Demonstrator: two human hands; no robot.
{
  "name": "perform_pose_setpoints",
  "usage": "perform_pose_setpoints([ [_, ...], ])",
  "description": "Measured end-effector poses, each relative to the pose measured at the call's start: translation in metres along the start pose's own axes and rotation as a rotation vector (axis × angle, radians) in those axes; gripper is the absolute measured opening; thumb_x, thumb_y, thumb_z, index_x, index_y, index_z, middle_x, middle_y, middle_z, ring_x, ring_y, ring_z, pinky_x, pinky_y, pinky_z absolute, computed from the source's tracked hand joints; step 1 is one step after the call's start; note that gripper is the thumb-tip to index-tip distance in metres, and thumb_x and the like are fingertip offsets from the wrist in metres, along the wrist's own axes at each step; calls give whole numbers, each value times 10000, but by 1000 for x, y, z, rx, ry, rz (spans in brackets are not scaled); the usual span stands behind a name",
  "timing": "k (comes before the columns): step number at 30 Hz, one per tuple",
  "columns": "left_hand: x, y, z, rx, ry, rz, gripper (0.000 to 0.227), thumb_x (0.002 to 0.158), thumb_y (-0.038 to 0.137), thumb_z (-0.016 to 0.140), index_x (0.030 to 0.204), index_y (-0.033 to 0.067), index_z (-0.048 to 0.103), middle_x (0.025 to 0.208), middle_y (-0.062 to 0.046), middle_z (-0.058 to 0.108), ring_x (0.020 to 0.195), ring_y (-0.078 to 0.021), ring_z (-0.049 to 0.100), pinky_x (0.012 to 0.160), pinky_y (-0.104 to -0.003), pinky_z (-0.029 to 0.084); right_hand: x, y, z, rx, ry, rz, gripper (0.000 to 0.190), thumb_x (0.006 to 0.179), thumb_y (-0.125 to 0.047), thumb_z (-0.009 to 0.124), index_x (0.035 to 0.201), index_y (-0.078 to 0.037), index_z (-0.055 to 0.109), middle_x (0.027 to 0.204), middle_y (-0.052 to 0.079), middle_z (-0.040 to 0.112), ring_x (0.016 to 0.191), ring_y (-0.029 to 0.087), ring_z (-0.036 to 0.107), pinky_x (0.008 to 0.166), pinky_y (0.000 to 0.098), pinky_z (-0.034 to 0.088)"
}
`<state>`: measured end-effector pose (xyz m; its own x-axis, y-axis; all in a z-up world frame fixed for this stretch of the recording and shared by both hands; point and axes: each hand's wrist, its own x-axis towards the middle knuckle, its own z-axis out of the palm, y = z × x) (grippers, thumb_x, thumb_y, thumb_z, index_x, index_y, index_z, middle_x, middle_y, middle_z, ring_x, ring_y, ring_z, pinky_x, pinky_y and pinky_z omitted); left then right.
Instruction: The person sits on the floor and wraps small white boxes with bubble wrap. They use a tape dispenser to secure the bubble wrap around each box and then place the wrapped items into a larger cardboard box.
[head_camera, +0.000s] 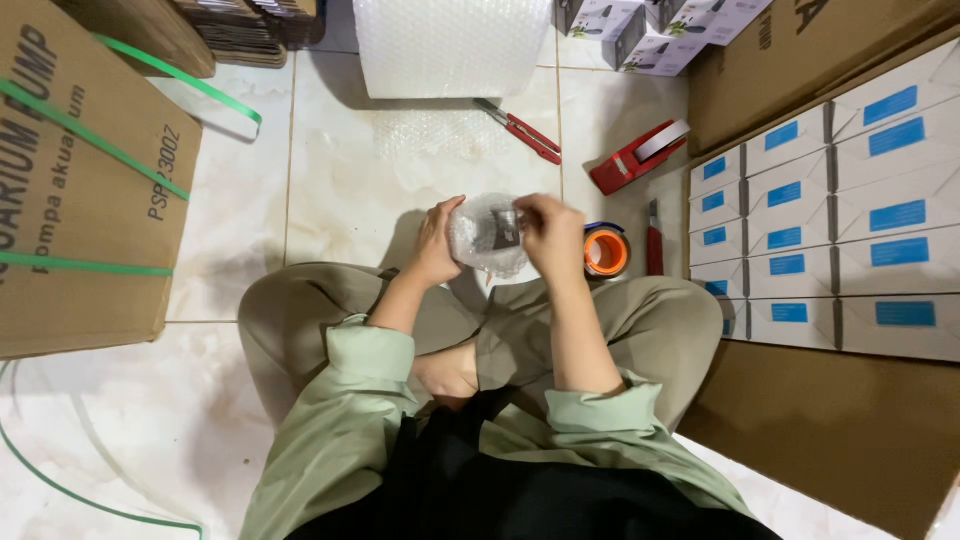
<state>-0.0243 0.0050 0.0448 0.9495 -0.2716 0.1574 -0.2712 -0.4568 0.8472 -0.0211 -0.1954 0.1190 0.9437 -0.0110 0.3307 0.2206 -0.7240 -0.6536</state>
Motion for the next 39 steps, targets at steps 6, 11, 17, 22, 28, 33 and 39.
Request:
perform_pose_setpoints([
  [6,0,-13,9,49,-15,68,1101,391,-54,681,1405,167,312,1289,-92,469,1221,-321,409,1058,-441,280,-16,24,43,-492,-513,158,229,628,-17,649,843,-74,703,688,164,661,716,367,687,609,449,573],
  [11,3,-18,13,68,-17,115,1100,387,-10,698,1402,170,314,1270,-65,478,1213,-294,419,1048,-430,299,-14,-36,21,-224,-589,117,173,725,-48,648,890,-49,702,769,205,677,792,422,667,679,495,540],
  [17,6,-32,16,78,92,144,1050,469,163,757,1410,117,292,1256,-127,491,1169,-330,470,1030,-431,342,-17,-63,0,-15,-533,-17,512,731,-350,733,1204,-240,571,1249,231,470,1215,493,374,973,634,272],
  [22,13,-60,28,-244,171,104,1056,514,54,771,1379,2,167,1331,-256,398,1238,-449,398,1093,-509,291,-6,-38,4,-8,-75,-236,853,696,-452,789,1427,-255,397,1494,242,209,1384,476,48,1100,620,72],
  [28,14,-53,19,-210,262,156,834,600,-41,767,1172,10,163,1358,-295,243,1267,-491,323,1104,-530,277,-6,24,44,801,172,479,725,623,184,358,1288,-104,356,1363,220,327,1211,470,373,852,401,507],
  [33,12,-51,13,-43,219,27,689,782,214,740,1334,168,329,1439,-184,205,1277,-444,362,1038,-536,366,-13,64,102,759,-233,145,828,827,-165,695,1492,-116,204,1373,234,259,1279,459,270,989,619,326],
  [39,10,-50,9,-57,256,55,701,677,116,797,1308,277,536,1460,-150,271,1295,-406,374,1060,-491,335,-6,83,111,342,-191,-34,679,771,-171,712,1384,-328,466,1222,75,358,1051,298,501,920,425,469],
])
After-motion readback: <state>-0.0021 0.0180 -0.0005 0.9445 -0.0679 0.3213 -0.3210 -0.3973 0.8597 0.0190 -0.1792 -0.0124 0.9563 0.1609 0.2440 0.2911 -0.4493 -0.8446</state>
